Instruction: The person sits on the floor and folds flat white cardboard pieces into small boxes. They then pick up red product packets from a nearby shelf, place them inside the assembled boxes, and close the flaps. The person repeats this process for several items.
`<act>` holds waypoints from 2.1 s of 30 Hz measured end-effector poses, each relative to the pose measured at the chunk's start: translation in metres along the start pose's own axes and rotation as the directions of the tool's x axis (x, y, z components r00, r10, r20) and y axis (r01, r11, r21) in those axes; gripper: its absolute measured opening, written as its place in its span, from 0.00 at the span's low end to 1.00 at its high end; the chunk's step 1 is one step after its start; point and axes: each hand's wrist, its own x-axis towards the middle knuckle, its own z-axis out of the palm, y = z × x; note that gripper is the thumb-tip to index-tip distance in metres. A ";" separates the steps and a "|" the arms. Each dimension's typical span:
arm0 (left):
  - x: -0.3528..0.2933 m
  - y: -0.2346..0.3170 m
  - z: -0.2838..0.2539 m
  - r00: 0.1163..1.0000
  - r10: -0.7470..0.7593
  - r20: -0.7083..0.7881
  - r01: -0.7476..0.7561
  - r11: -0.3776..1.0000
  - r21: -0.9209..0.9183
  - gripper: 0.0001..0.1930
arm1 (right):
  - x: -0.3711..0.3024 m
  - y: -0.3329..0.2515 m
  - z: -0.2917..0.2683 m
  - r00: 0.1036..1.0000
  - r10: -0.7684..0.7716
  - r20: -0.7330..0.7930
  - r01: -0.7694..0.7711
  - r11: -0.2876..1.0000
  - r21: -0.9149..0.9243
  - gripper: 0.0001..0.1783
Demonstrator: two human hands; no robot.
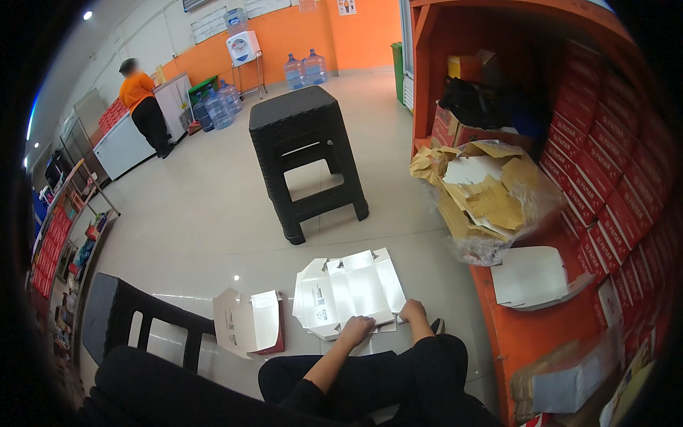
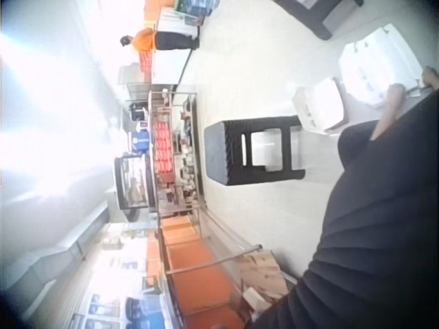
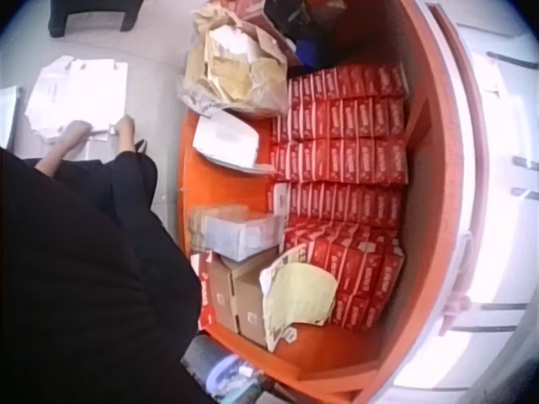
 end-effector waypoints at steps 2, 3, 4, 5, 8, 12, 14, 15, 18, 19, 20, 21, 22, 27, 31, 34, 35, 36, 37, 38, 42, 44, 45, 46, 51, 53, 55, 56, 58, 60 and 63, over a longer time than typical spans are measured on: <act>-0.009 -0.003 -0.004 0.999 -0.051 0.000 0.051 0.998 0.022 0.06 | -0.042 -0.033 -0.020 0.999 0.032 -0.021 -0.033 0.999 -0.030 0.17; -0.007 -0.001 -0.009 0.998 -0.054 -0.034 0.055 0.998 0.009 0.06 | -0.047 -0.035 -0.025 1.000 0.016 -0.020 -0.016 0.999 -0.046 0.17; -0.006 0.002 -0.013 0.996 -0.060 -0.069 0.060 0.998 -0.004 0.06 | -0.050 -0.036 -0.027 1.000 -0.001 -0.018 0.000 0.998 -0.062 0.17; -0.006 0.004 -0.018 0.994 -0.062 -0.095 0.059 0.997 -0.042 0.06 | -0.053 -0.035 -0.029 1.000 -0.019 -0.014 0.017 0.997 -0.079 0.17; -0.006 0.008 -0.034 0.982 -0.146 -0.116 0.119 0.970 -0.213 0.08 | -0.057 -0.029 -0.034 0.999 -0.033 -0.011 0.033 0.999 -0.008 0.19; -0.015 -0.005 -0.066 0.931 -0.361 -0.053 0.303 0.846 -0.440 0.13 | -0.067 -0.009 -0.048 0.931 -0.361 0.052 0.349 0.923 0.159 0.31; -0.017 -0.008 -0.070 0.922 -0.383 -0.057 0.315 0.825 -0.469 0.14 | -0.069 0.002 -0.044 0.865 -0.498 -0.064 0.502 0.860 0.093 0.31; -0.017 -0.010 -0.071 0.926 -0.374 -0.055 0.305 0.825 -0.476 0.13 | -0.076 0.004 -0.044 0.819 -0.561 -0.119 0.570 0.820 0.052 0.31; -0.019 -0.008 -0.069 0.935 -0.347 -0.068 0.275 0.835 -0.476 0.11 | -0.093 -0.001 -0.048 0.808 -0.584 -0.083 0.583 0.812 -0.032 0.31; -0.019 -0.006 -0.066 0.938 -0.336 -0.086 0.261 0.848 -0.461 0.11 | -0.087 0.001 -0.045 0.819 -0.567 -0.089 0.568 0.823 -0.024 0.32; -0.019 -0.003 -0.063 0.940 -0.325 -0.104 0.248 0.860 -0.445 0.10 | -0.077 0.001 -0.038 0.829 -0.551 -0.094 0.552 0.834 -0.016 0.33; -0.020 -0.001 -0.060 0.941 -0.326 -0.091 0.251 0.854 -0.456 0.10 | -0.077 -0.001 -0.036 0.839 -0.535 -0.093 0.537 0.843 -0.007 0.34; -0.020 0.001 -0.055 0.942 -0.326 -0.077 0.255 0.847 -0.466 0.10 | -0.076 -0.002 -0.036 0.872 -0.488 -0.027 0.489 0.871 0.040 0.33; -0.026 0.003 -0.042 0.951 -0.287 -0.114 0.193 0.841 -0.506 0.11 | -0.079 -0.012 -0.047 0.895 -0.446 0.019 0.419 0.854 0.309 0.27; -0.027 0.015 -0.068 0.922 -0.270 -0.276 0.058 0.803 -0.593 0.10 | -0.085 -0.010 -0.052 0.767 -0.610 -0.198 0.539 0.447 0.714 0.22; -0.030 0.010 -0.094 0.920 -0.319 -0.230 0.137 0.807 -0.574 0.10 | -0.115 -0.022 -0.075 0.715 -0.611 -0.340 0.629 0.350 0.694 0.16; -0.031 0.009 -0.101 0.926 -0.334 -0.177 0.185 0.809 -0.558 0.11 | -0.121 -0.022 -0.081 0.664 -0.599 -0.447 0.726 0.373 0.578 0.14; -0.034 0.001 -0.097 0.929 -0.353 -0.111 0.219 0.767 -0.603 0.14 | -0.129 -0.027 -0.085 0.591 -0.601 -0.538 0.804 0.389 0.449 0.12; -0.036 0.003 -0.101 0.931 -0.356 -0.083 0.234 0.754 -0.613 0.15 | -0.139 -0.031 -0.090 0.559 -0.596 -0.576 0.829 0.386 0.405 0.10; -0.038 0.006 -0.105 0.932 -0.359 -0.055 0.249 0.741 -0.624 0.16 | -0.151 -0.036 -0.094 0.525 -0.590 -0.613 0.851 0.383 0.360 0.09; -0.041 0.026 -0.137 0.938 -0.335 0.088 0.294 0.637 -0.712 0.16 | -0.190 -0.050 -0.105 0.361 -0.603 -0.712 0.904 0.415 0.107 0.07; -0.042 0.028 -0.147 0.956 -0.273 0.110 0.267 0.649 -0.713 0.18 | -0.201 -0.054 -0.108 0.207 -0.628 -0.750 0.918 0.389 -0.072 0.06; -0.043 0.030 -0.150 0.963 -0.241 0.120 0.253 0.653 -0.714 0.20 | -0.206 -0.055 -0.109 0.128 -0.640 -0.757 0.912 0.376 -0.163 0.06; -0.043 0.032 -0.154 0.965 -0.228 0.126 0.248 0.653 -0.716 0.19 | -0.211 -0.058 -0.110 0.089 -0.664 -0.742 0.912 0.353 -0.207 0.07; -0.047 0.060 -0.180 0.971 -0.191 0.144 0.227 0.550 -0.804 0.14 | -0.227 -0.059 -0.120 0.020 -0.760 -0.650 0.925 0.260 -0.275 0.08; -0.044 0.076 -0.187 0.971 -0.218 0.096 0.204 0.554 -0.807 0.12 | -0.231 -0.062 -0.126 0.033 -0.811 -0.584 0.947 0.213 -0.242 0.09; -0.044 0.081 -0.188 0.974 -0.222 0.035 0.166 0.603 -0.780 0.13 | -0.233 -0.062 -0.129 0.051 -0.836 -0.546 0.955 0.201 -0.218 0.11; -0.043 0.081 -0.187 0.978 -0.210 -0.001 0.139 0.649 -0.748 0.14 | -0.232 -0.061 -0.131 0.064 -0.838 -0.542 0.954 0.211 -0.214 0.12; -0.044 0.070 -0.184 0.970 -0.239 0.038 0.164 0.535 -0.829 0.19 | -0.237 -0.067 -0.131 0.043 -0.801 -0.597 0.956 0.207 -0.210 0.15; -0.041 0.046 -0.173 0.946 -0.255 0.203 0.248 0.158 -0.956 0.26 | -0.257 -0.078 -0.125 -0.011 -0.704 -0.710 0.958 0.197 -0.210 0.17; -0.033 0.074 -0.208 0.927 -0.350 0.135 0.122 -0.060 -0.991 0.33 | -0.300 -0.070 -0.083 0.121 -0.630 -0.767 0.986 0.167 0.018 0.10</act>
